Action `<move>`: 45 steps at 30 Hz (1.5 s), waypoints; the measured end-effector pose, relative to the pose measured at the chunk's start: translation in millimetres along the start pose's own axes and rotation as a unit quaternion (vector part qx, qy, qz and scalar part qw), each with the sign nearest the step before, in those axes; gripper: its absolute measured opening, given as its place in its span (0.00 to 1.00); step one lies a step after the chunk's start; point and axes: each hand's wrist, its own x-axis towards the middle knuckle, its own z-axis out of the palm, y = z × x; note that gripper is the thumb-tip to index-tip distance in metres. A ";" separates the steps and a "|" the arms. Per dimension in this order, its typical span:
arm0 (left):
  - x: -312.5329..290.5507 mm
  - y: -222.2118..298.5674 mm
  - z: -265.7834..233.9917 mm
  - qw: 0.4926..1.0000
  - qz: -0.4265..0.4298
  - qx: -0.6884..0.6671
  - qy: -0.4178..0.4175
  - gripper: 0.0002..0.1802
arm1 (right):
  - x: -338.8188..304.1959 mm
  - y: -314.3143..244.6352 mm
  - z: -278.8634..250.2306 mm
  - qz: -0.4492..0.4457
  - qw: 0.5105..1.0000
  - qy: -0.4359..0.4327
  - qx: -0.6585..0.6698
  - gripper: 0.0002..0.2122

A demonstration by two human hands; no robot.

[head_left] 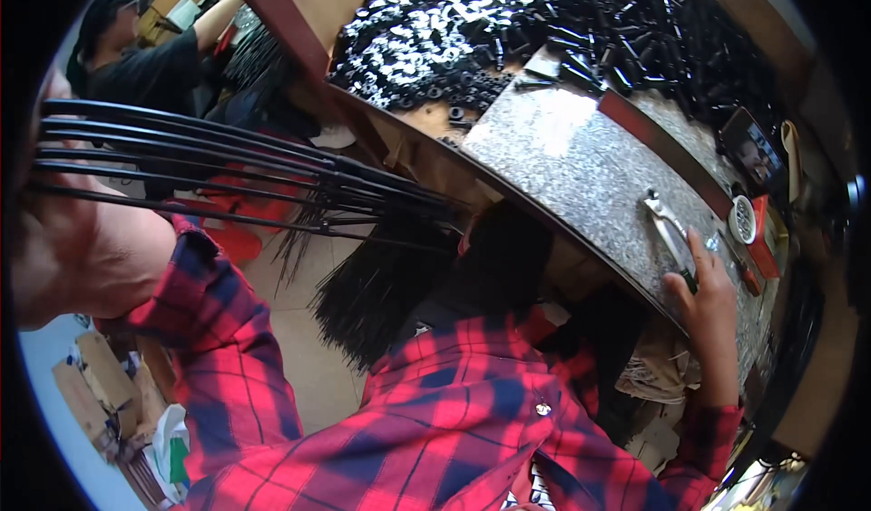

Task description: Assembling black plastic components onto metal rods using pliers and a hammer at a workbench.

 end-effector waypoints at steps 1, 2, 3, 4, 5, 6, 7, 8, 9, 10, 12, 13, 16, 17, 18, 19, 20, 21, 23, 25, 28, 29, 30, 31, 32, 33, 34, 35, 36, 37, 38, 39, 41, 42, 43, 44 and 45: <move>-3.3 3.9 -5.2 1.000 -0.012 0.007 -0.010 0.18 | 4.3 0.9 4.2 -0.006 1.000 -0.005 0.002 0.31; -6.2 6.5 -9.1 0.999 -0.025 0.013 -0.020 0.19 | 9.0 2.3 8.1 0.009 1.000 -0.002 -0.023 0.30; -4.7 9.2 -5.9 0.999 -0.037 0.022 -0.032 0.20 | 15.5 -0.1 11.6 0.022 0.999 0.003 -0.045 0.30; -13.8 0.5 1.2 0.993 -0.054 0.100 -0.002 0.21 | 21.9 -7.9 9.3 0.068 0.996 -0.044 -0.035 0.28; -27.5 -18.0 11.1 0.981 -0.072 0.178 0.028 0.23 | 25.2 -8.1 15.6 0.061 0.996 -0.048 -0.031 0.28; -56.3 -55.4 -6.4 0.959 -0.092 0.263 0.055 0.26 | 19.1 4.6 18.9 0.015 0.996 -0.010 -0.087 0.27; -79.5 -81.8 -16.0 0.940 -0.134 0.313 0.022 0.23 | 14.4 12.2 21.7 -0.037 0.990 0.033 -0.130 0.26; -99.9 -99.1 -21.5 0.922 -0.196 0.332 0.043 0.19 | 15.1 5.6 13.0 -0.017 0.991 0.028 -0.128 0.24; -124.3 -120.4 -34.9 0.907 -0.289 0.301 0.058 0.17 | 14.7 3.3 8.5 -0.019 0.991 0.026 -0.132 0.24; -145.7 -139.9 -40.0 0.871 -0.373 0.312 0.066 0.16 | 14.3 3.6 6.2 -0.016 0.991 0.037 -0.128 0.24; -203.6 -181.9 -77.2 0.823 -0.473 0.308 0.061 0.14 | 22.2 1.6 19.1 -0.019 0.993 0.047 -0.107 0.23; -232.4 -219.5 -90.1 0.811 -0.520 0.258 0.065 0.14 | 21.7 -0.1 1.4 -0.018 0.991 0.055 -0.120 0.24; -299.2 -279.5 -99.7 0.744 -0.511 0.424 -0.074 0.19 | 17.2 11.4 1.1 -0.003 0.990 0.072 -0.117 0.23; -320.5 -301.6 -93.7 0.734 -0.475 0.467 -0.132 0.22 | 11.8 18.4 -6.3 0.010 0.988 0.081 -0.130 0.23; -344.5 -316.7 -109.9 0.743 -0.470 0.442 -0.178 0.32 | 11.2 18.3 -8.8 0.020 0.989 0.077 -0.121 0.23; -373.2 -327.3 -145.0 0.798 -0.388 0.432 -0.161 0.31 | 19.0 10.9 -10.2 0.029 0.990 0.083 -0.113 0.23; -384.4 -339.8 -138.9 0.779 -0.421 0.435 -0.163 0.30 | 11.1 23.3 -7.9 0.031 0.989 0.094 -0.113 0.23; -403.5 -330.3 -187.9 0.745 -0.442 0.441 -0.236 0.29 | 10.3 29.9 -0.2 0.029 0.988 0.104 -0.113 0.23; -376.1 -350.8 -115.1 0.767 -0.488 0.364 -0.203 0.26 | -29.8 66.5 -23.5 0.103 0.976 0.091 -0.167 0.22; -390.4 -347.1 -154.6 0.683 -0.526 0.452 -0.230 0.28 | -54.4 92.0 -45.0 0.178 0.960 0.097 -0.193 0.23; -336.9 -348.5 -94.8 0.713 -0.530 0.424 -0.177 0.28 | -126.2 161.7 -71.2 0.333 0.907 0.074 -0.248 0.25; -324.7 -355.0 -87.1 0.699 -0.531 0.442 -0.184 0.28 | -150.0 182.2 -71.4 0.408 0.868 0.064 -0.276 0.27; -308.0 -349.1 -69.6 0.704 -0.525 0.438 -0.190 0.28 | -170.8 198.9 -73.9 0.416 0.862 0.068 -0.280 0.27; -287.9 -339.8 -49.2 0.698 -0.543 0.418 -0.208 0.28 | -189.4 213.0 -78.0 0.479 0.836 0.056 -0.262 0.31; -274.5 -335.5 -39.7 0.689 -0.560 0.403 -0.221 0.29 | -198.4 223.5 -77.0 0.536 0.808 0.047 -0.239 0.35; -285.9 -342.0 -57.4 0.693 -0.554 0.408 -0.216 0.29 | -197.0 232.2 -74.0 0.533 0.811 0.055 -0.235 0.35; -312.2 -349.5 -95.3 0.709 -0.487 0.446 -0.248 0.27 | -188.3 242.6 -66.4 0.547 0.806 0.052 -0.220 0.39; -308.8 -352.3 -89.2 0.722 -0.418 0.470 -0.289 0.25 | -190.0 251.4 -64.3 0.569 0.793 0.045 -0.214 0.43; -309.6 -350.0 -82.2 0.709 -0.438 0.486 -0.265 0.23 | -190.2 260.9 -61.3 0.570 0.790 0.047 -0.222 0.47; -309.4 -347.6 -76.2 0.711 -0.433 0.487 -0.263 0.23 | -191.5 269.9 -58.7 0.570 0.790 0.052 -0.220 0.47; -301.4 -342.3 -63.8 0.723 -0.460 0.453 -0.245 0.23 | -194.3 279.9 -55.3 0.578 0.774 0.050 -0.254 0.46; -293.3 -336.7 -51.5 0.735 -0.486 0.417 -0.225 0.24 | -197.0 289.7 -52.4 0.585 0.757 0.047 -0.288 0.44; -284.1 -327.6 -34.8 0.750 -0.490 0.389 -0.213 0.25 | -202.2 314.1 -41.7 0.585 0.743 0.085 -0.313 0.38; -289.2 -324.9 -32.7 0.758 -0.475 0.400 -0.201 0.26 | -204.6 325.1 -37.7 0.585 0.727 0.116 -0.340 0.31; -292.8 -323.9 -30.3 0.764 -0.460 0.410 -0.189 0.27 | -208.9 335.2 -34.8 0.584 0.728 0.121 -0.338 0.31; -289.8 -320.2 -18.1 0.766 -0.457 0.412 -0.188 0.27 | -215.3 344.6 -32.2 0.571 0.731 0.129 -0.350 0.24; -285.2 -312.0 -4.8 0.778 -0.453 0.399 -0.176 0.28 | -217.9 349.4 -31.8 0.556 0.735 0.137 -0.361 0.17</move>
